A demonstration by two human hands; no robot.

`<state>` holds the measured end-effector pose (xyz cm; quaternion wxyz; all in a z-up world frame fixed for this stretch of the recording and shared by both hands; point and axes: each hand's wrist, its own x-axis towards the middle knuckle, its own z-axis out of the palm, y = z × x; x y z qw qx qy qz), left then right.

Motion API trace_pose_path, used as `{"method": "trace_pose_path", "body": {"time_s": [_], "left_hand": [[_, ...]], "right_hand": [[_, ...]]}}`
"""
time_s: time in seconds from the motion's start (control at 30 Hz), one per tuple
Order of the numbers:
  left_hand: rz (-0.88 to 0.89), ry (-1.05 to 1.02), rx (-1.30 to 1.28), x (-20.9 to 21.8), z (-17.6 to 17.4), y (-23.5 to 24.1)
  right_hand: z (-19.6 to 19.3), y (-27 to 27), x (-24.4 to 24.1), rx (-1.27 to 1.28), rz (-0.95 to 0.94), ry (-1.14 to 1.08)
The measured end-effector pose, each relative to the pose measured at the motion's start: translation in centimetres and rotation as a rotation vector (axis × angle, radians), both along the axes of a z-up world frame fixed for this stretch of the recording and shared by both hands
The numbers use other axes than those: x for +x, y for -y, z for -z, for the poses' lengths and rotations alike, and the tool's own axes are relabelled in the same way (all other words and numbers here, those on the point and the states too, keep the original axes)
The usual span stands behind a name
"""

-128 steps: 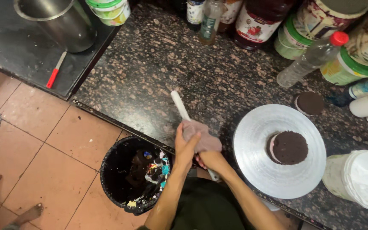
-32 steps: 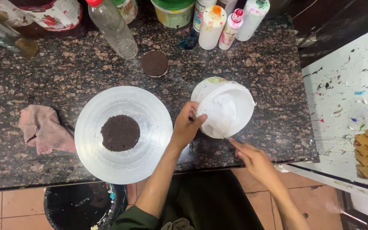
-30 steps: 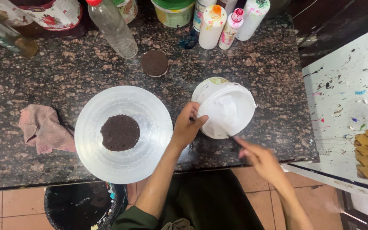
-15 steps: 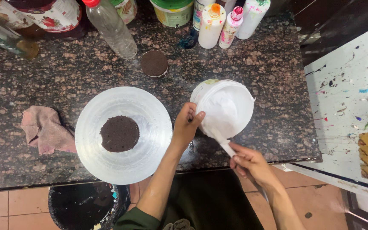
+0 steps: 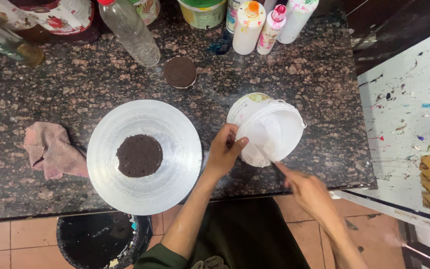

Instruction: The person frosts a cake by applying white frosting from a container onto a small chocolate cake base using a palette knife while rotating the turntable, then smooths the top and sides of the cake.

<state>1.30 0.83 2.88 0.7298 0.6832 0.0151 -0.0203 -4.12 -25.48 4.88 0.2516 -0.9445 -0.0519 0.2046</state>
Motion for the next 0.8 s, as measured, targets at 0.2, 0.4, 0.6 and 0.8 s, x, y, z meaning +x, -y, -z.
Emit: {"method": "trace_pose_path", "body": {"time_s": [0.2,0.4,0.6,0.8], "left_hand": [[-0.111,-0.034,-0.084,0.0,2.9,0.8],[-0.346,-0.381,-0.66,-0.5,5.6,1.5],[-0.274,-0.382,-0.637,-4.9,6.8,0.9],[-0.146,-0.55,-0.841,-10.5,6.3,-1.1]], "right_hand": [[0.1,-0.6,-0.2,0.629,0.29,-0.526],[-2.0,-0.5,1.0,0.779,0.493,-0.563],[-4.5,-4.2,3.5,0.681,0.309,-0.484],[-8.9,-14.5,5.8,0.551,-0.154,-0.33]]}}
